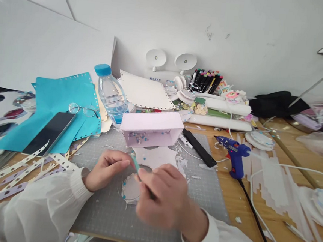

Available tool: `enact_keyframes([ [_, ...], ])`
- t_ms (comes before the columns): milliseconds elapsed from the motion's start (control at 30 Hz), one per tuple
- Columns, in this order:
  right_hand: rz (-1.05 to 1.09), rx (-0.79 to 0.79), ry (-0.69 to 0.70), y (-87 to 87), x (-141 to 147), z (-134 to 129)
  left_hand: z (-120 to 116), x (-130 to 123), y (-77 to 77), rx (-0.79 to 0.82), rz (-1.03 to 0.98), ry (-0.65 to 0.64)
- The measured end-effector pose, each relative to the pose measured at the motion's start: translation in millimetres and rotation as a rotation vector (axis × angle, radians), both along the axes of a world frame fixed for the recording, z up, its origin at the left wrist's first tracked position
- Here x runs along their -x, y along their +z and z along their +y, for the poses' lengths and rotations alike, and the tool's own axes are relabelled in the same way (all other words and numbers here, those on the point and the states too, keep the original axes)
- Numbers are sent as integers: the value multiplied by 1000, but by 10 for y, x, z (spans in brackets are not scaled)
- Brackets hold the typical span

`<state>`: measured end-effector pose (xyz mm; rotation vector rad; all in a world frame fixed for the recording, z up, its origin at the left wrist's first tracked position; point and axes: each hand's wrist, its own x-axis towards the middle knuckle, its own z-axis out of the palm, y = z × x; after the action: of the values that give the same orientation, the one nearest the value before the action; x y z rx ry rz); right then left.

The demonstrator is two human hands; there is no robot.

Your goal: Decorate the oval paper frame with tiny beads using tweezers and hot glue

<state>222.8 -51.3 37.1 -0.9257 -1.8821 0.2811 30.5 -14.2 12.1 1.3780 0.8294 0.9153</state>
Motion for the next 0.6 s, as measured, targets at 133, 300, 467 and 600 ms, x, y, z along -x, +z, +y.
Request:
enact_keyframes([
  [133,-353,-390,18,-71,171,-9,-11,19,-26,21,-42,-76],
  [300,-562,-595,-17,-65,238,62,-6,-12,-18,76,-109,-17],
  [467,-461,-282,99,59,124,-1,27,-42,19,193,-182,28],
  [600,-217,-172,-85,-3,-204,-203,73,-21,11,208,-181,60],
])
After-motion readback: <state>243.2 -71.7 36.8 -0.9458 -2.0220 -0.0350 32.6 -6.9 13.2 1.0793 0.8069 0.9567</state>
